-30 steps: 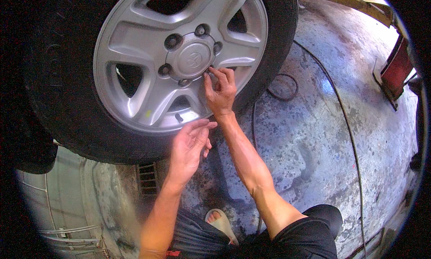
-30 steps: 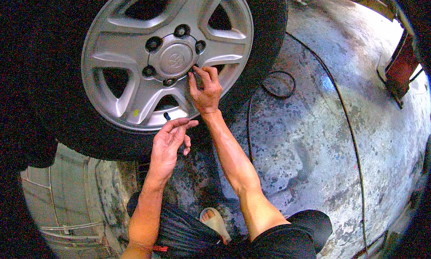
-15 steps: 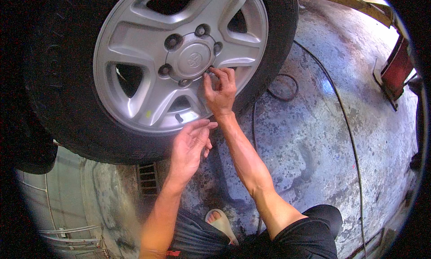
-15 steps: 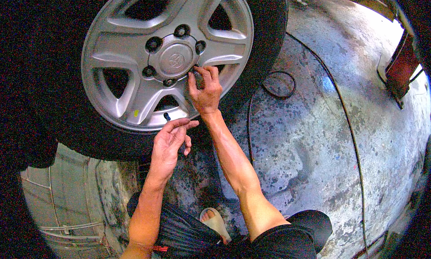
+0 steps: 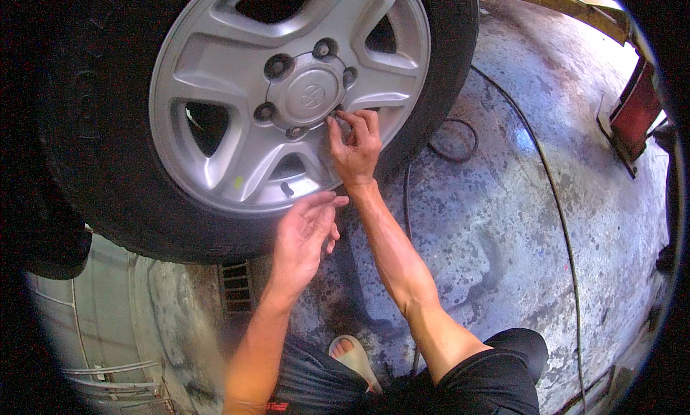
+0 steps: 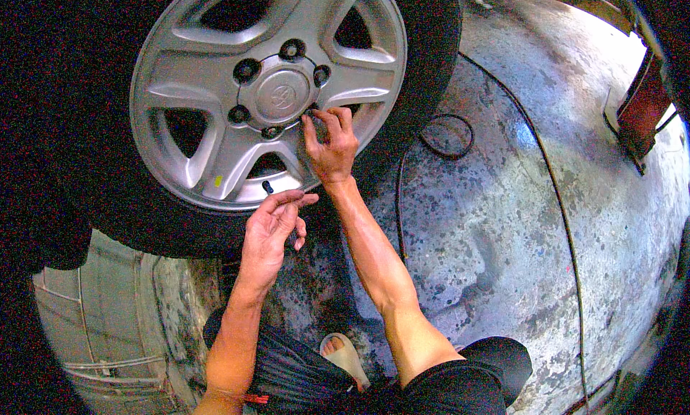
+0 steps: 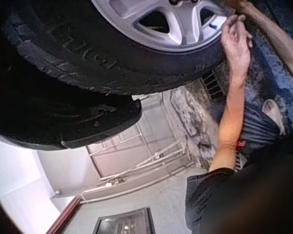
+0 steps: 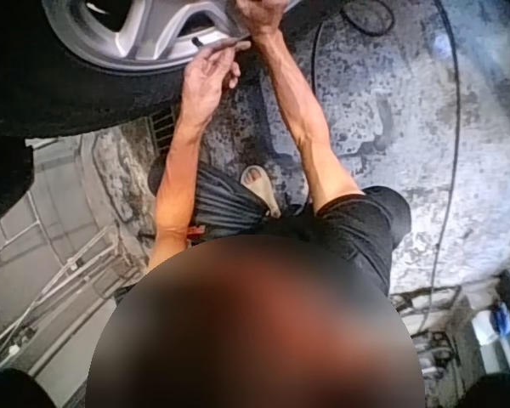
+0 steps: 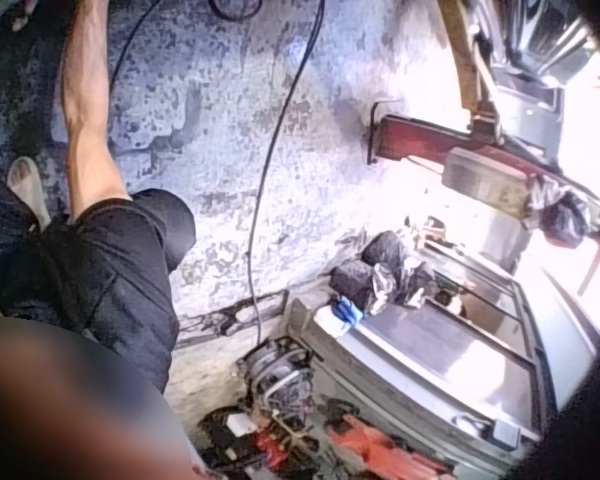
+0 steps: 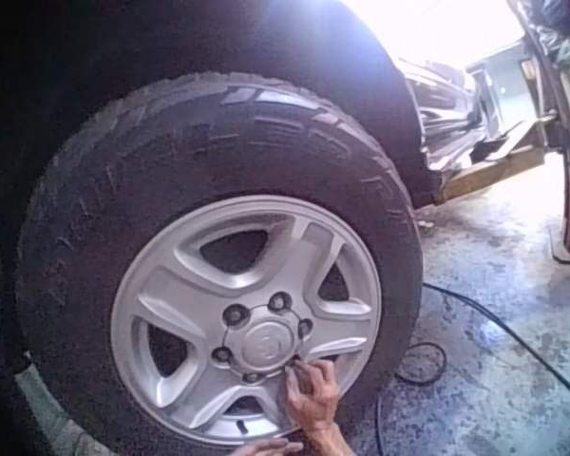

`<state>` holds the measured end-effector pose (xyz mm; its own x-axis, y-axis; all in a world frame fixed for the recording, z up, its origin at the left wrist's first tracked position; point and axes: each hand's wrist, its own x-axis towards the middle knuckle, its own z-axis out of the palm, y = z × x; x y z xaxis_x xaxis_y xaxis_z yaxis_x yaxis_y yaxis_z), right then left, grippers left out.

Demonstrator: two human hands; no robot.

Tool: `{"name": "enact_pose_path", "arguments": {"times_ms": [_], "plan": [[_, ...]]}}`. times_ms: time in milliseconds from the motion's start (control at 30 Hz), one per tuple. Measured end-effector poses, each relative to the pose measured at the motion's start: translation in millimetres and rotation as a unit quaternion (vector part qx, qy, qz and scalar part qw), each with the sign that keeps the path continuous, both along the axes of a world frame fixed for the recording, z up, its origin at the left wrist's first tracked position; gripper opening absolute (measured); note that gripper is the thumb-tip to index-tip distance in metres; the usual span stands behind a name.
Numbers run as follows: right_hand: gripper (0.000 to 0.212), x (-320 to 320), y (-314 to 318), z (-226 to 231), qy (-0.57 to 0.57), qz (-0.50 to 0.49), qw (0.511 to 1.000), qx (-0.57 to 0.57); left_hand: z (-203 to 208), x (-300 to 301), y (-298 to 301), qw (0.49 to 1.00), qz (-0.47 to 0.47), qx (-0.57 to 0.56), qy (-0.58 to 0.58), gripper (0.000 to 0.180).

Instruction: The person mounts a tire onto a car wheel hub, aligns the rim, and secures it by hand-threading lug nuts. A coworker uses an impact wrench to tighten the lug nuts, and the person finishes by hand-tightening the remaining nuts.

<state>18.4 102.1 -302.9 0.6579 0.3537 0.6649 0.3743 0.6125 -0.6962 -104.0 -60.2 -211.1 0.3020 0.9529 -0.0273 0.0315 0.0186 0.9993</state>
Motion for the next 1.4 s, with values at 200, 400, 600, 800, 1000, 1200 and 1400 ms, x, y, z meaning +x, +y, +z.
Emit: {"name": "enact_pose_path", "arguments": {"times_ms": [200,400,600,800,1000,1200,1400], "plan": [[0.027,-0.8,-0.8,-0.9,0.005,0.013,0.999,-0.040,-0.6,0.6,0.6,1.000,-0.001,0.000,0.002,0.035],[0.031,0.3,-5.1,1.1,0.003,0.045,0.997,-0.066,-2.3,-0.4,0.6,1.000,0.001,0.000,0.000,0.035],[0.024,-1.9,-6.4,4.7,0.029,0.029,0.998,-0.048,-6.9,3.6,-0.5,1.000,-0.016,0.011,0.023,0.037],[0.023,-0.9,-1.7,3.8,-0.001,0.020,0.999,-0.050,-5.7,4.2,-6.0,0.992,-0.094,-0.039,0.074,0.041],[0.017,-1.7,-1.4,1.7,-0.001,-0.001,1.000,-0.019,-6.8,7.8,-8.3,0.988,-0.120,-0.038,0.091,0.039],[0.023,-0.1,-4.2,0.5,-0.004,0.025,0.997,-0.078,-7.1,5.7,-7.3,0.988,-0.120,-0.038,0.087,0.039],[0.021,-3.5,0.9,0.8,0.001,-0.010,1.000,-0.008,-6.9,5.9,-7.5,0.988,-0.122,-0.045,0.088,0.040]]}}
